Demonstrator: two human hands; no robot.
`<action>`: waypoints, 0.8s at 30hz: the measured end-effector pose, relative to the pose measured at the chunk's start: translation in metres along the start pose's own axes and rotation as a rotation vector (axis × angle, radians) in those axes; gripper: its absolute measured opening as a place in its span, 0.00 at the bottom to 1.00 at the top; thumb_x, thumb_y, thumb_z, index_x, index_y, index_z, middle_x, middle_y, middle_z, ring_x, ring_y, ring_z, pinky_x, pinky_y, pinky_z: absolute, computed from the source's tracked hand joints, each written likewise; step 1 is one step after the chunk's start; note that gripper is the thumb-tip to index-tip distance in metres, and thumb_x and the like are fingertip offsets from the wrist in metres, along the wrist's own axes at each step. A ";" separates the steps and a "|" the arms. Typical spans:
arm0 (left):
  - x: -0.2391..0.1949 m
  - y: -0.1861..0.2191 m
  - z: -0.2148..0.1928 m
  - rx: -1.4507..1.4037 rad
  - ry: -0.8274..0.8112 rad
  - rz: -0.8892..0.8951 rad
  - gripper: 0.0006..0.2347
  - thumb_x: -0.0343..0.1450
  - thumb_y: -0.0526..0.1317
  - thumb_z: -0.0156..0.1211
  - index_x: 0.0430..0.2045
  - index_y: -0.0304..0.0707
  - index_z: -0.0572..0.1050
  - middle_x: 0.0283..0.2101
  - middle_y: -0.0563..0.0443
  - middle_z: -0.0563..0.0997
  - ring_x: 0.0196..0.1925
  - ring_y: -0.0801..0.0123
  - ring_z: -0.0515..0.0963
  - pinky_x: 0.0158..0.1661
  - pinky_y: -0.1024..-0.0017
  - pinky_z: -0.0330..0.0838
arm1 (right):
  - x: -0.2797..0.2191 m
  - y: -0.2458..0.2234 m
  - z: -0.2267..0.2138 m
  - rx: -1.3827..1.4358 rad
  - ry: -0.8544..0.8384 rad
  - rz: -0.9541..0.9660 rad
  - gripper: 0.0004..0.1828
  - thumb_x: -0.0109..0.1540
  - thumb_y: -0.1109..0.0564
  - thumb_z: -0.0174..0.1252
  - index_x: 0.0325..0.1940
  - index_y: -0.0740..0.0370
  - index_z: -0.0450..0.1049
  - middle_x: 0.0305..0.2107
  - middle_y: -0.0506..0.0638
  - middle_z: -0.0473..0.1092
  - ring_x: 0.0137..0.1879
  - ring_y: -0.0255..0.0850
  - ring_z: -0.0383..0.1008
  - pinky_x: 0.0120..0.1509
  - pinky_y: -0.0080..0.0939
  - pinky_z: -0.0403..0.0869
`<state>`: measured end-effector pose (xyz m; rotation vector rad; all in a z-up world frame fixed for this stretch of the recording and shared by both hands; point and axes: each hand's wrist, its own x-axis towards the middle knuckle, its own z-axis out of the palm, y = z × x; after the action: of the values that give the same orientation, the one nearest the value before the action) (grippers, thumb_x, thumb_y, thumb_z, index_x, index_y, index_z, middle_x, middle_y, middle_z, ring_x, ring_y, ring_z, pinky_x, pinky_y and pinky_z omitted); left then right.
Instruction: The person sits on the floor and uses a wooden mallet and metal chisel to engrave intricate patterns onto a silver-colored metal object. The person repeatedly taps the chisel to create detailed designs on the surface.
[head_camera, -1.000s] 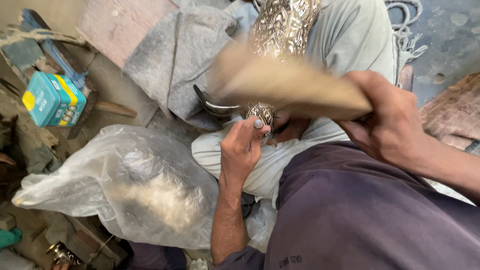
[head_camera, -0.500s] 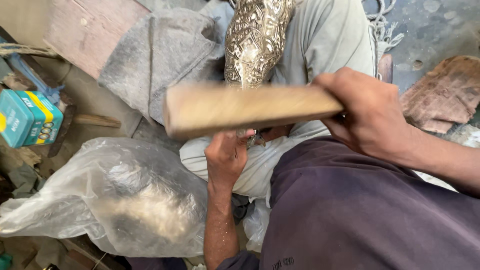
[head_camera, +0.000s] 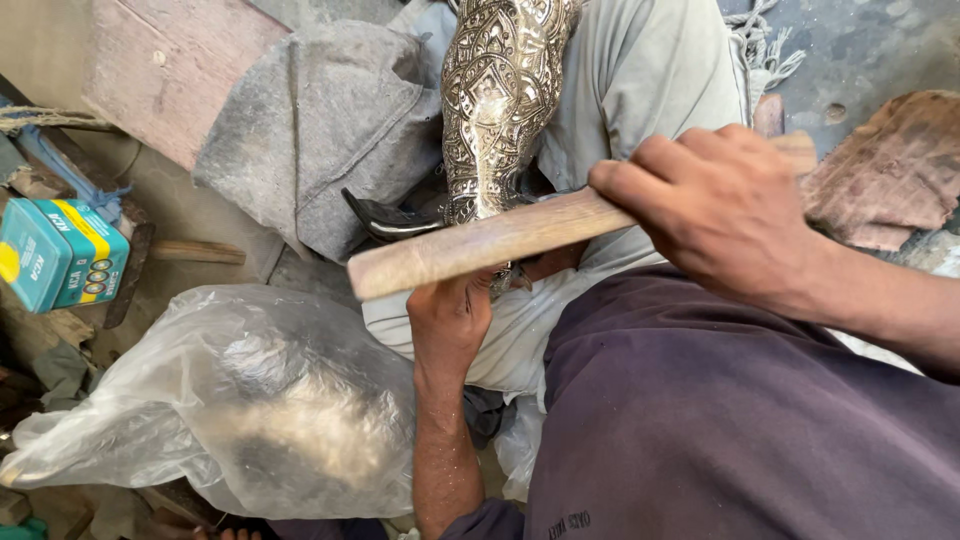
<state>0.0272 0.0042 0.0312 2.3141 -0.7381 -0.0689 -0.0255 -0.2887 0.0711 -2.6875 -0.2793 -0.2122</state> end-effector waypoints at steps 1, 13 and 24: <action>0.001 0.002 -0.001 -0.019 0.001 -0.030 0.11 0.72 0.32 0.67 0.47 0.40 0.77 0.36 0.44 0.82 0.35 0.55 0.83 0.35 0.62 0.75 | -0.001 0.001 0.002 0.118 0.064 0.015 0.20 0.63 0.58 0.66 0.59 0.56 0.72 0.35 0.50 0.72 0.36 0.42 0.73 0.42 0.45 0.71; 0.002 0.008 -0.008 -0.098 -0.021 -0.017 0.11 0.72 0.29 0.64 0.47 0.41 0.76 0.42 0.46 0.83 0.42 0.56 0.85 0.41 0.63 0.78 | -0.005 -0.013 -0.003 0.100 0.053 0.075 0.21 0.58 0.62 0.69 0.53 0.58 0.71 0.28 0.50 0.70 0.31 0.42 0.70 0.35 0.46 0.70; 0.001 -0.002 -0.005 -0.010 0.019 0.185 0.22 0.65 0.24 0.62 0.54 0.36 0.72 0.46 0.41 0.81 0.44 0.51 0.84 0.45 0.58 0.78 | -0.003 -0.010 -0.002 0.155 0.081 0.095 0.16 0.60 0.60 0.71 0.48 0.62 0.74 0.33 0.52 0.75 0.34 0.43 0.75 0.35 0.44 0.71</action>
<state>0.0305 0.0076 0.0333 2.2239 -0.9362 0.0327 -0.0312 -0.2809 0.0762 -2.5244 -0.1364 -0.2591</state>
